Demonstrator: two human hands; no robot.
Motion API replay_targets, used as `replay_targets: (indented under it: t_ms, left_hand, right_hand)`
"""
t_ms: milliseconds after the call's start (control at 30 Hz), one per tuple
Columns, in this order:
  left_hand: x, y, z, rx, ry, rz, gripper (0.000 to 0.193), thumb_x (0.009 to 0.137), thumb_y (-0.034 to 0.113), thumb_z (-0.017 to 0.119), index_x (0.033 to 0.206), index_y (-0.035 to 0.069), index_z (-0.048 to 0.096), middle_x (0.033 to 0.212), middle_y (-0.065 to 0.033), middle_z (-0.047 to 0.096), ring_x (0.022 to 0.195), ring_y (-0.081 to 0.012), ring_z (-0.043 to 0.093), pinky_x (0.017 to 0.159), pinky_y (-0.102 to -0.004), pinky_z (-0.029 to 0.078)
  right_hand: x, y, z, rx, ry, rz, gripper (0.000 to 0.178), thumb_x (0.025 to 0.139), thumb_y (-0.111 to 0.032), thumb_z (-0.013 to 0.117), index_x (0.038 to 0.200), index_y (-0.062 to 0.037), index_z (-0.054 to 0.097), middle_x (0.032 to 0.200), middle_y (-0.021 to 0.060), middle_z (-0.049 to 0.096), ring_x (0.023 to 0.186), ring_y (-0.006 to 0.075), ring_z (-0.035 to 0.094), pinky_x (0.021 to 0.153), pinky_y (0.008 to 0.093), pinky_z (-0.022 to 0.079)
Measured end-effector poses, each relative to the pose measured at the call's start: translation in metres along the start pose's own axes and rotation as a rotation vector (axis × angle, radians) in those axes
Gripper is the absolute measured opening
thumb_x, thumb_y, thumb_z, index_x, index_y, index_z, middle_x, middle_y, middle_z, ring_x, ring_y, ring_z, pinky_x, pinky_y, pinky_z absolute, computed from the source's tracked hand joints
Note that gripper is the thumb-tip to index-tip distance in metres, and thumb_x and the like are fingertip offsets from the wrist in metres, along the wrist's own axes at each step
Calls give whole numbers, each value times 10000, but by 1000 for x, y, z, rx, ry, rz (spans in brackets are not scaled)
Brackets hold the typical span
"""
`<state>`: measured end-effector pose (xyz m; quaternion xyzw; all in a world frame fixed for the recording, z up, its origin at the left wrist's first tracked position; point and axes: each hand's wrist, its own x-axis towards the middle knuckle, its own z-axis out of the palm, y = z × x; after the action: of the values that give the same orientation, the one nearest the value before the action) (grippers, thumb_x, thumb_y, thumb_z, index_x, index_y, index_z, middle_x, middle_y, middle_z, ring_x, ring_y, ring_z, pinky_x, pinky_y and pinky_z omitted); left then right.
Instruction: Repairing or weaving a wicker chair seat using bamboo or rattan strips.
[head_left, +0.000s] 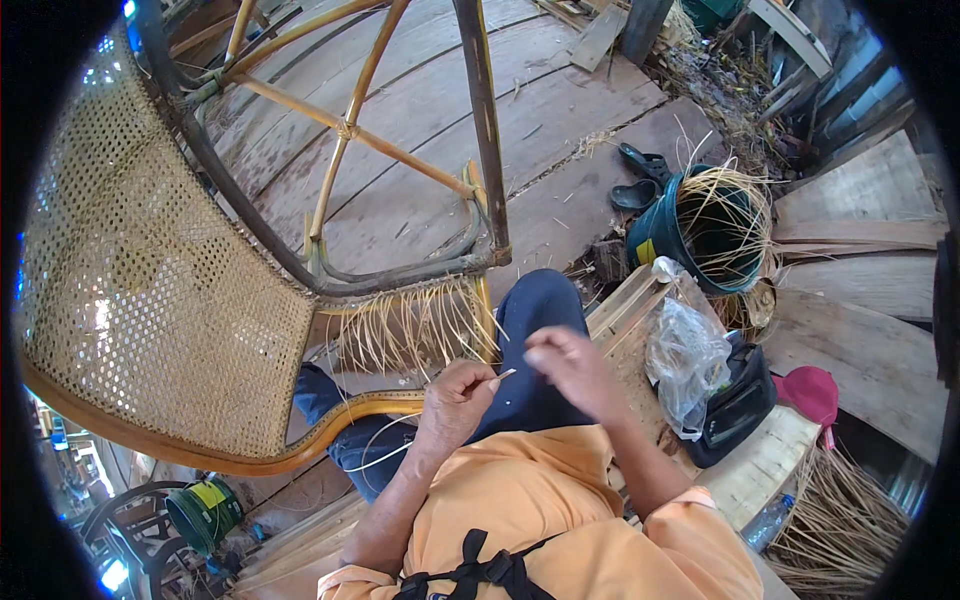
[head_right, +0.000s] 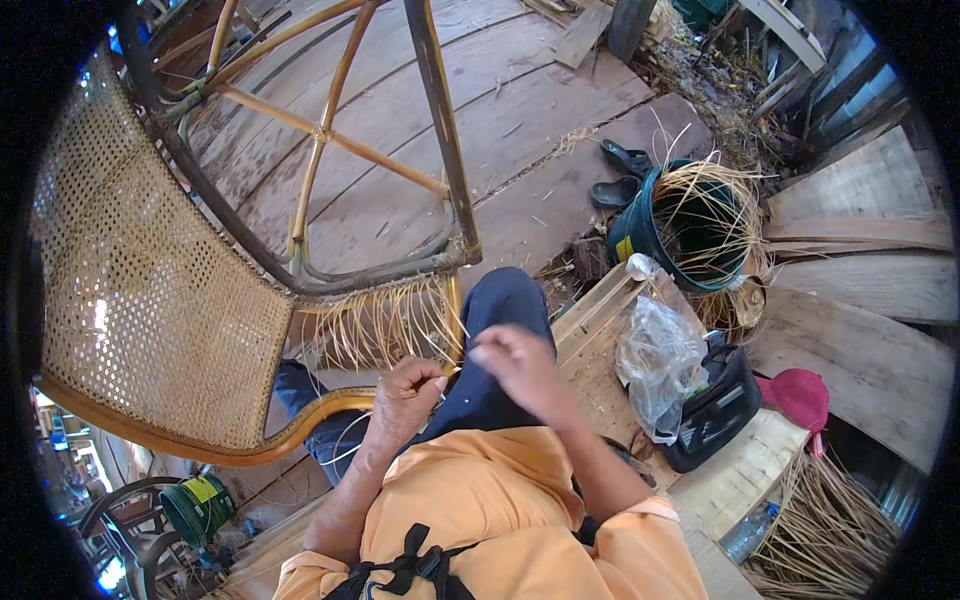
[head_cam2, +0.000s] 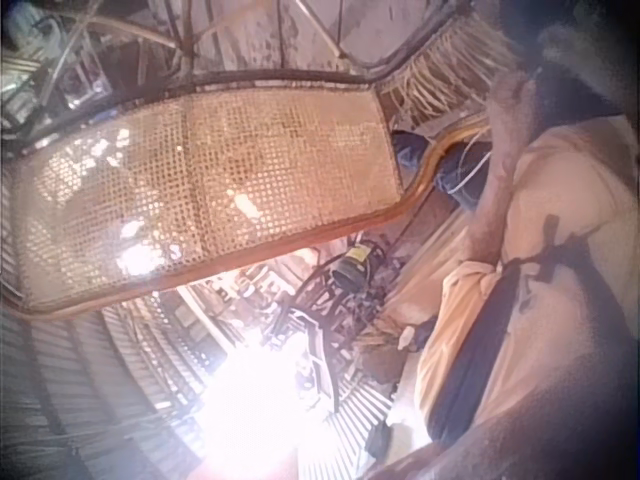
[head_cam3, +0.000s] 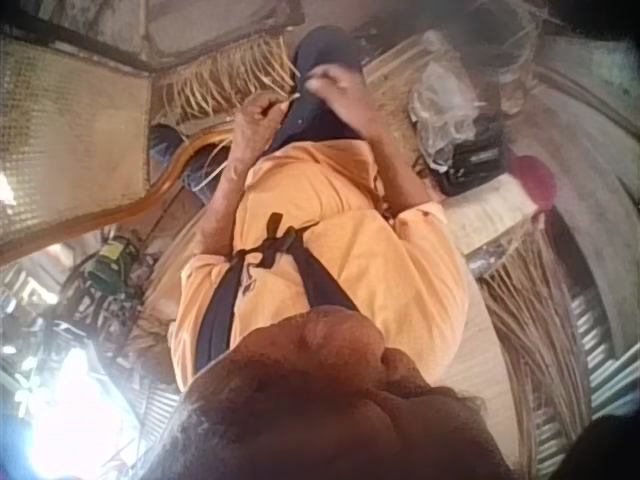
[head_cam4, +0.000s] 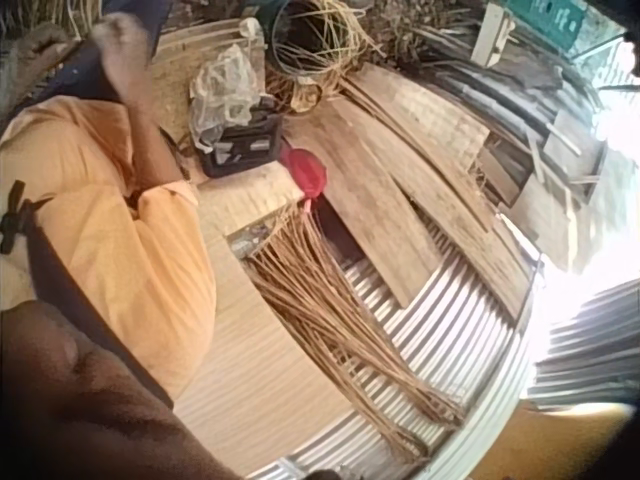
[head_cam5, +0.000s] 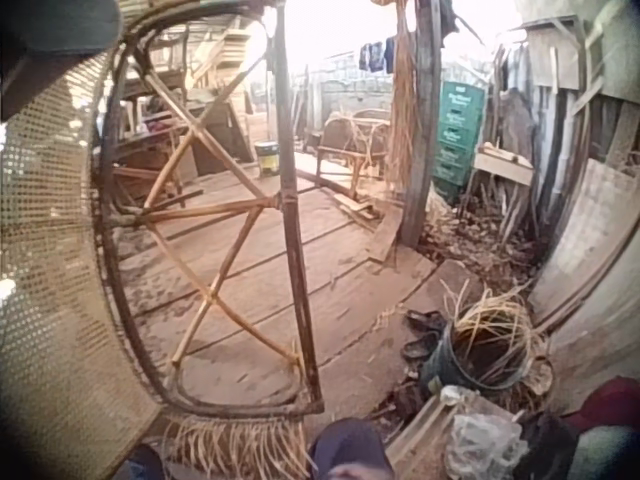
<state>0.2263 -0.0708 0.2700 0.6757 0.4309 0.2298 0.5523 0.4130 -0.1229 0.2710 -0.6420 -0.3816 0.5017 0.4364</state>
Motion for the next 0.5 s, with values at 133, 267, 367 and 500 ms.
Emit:
replay_targets:
  t_ms: [133,267,367,500]
  left_hand:
    - [14,-1,12,-44,-14,-109,32,771,27,598,775,0,581,717,-37,521,637,-99,481,583,-233,397]
    - [34,0,25,-83,-49,-208,46,773,47,585,772,1,584,705,-26,522,642,-79,483,584,-227,402]
    - [50,-4,39,-83,-93,-253,65,786,76,579,786,13,593,696,5,522,639,-54,464,574,-207,387]
    - [70,-3,60,-149,-138,-232,86,799,106,579,797,23,602,669,39,509,622,-26,428,548,-184,352]
  right_hand:
    - [23,82,-141,-537,541,-199,197,789,-97,571,968,-14,584,870,98,587,837,192,562,753,312,438]
    - [26,140,-217,-938,706,22,175,771,-156,595,904,-43,583,867,157,582,841,317,561,731,392,440]
    - [28,163,-229,-992,693,232,202,763,-209,605,889,-55,569,831,167,585,840,353,562,729,432,435]
    - [22,188,-252,-915,606,195,254,774,-171,595,999,-59,554,862,185,593,843,356,570,744,408,441]
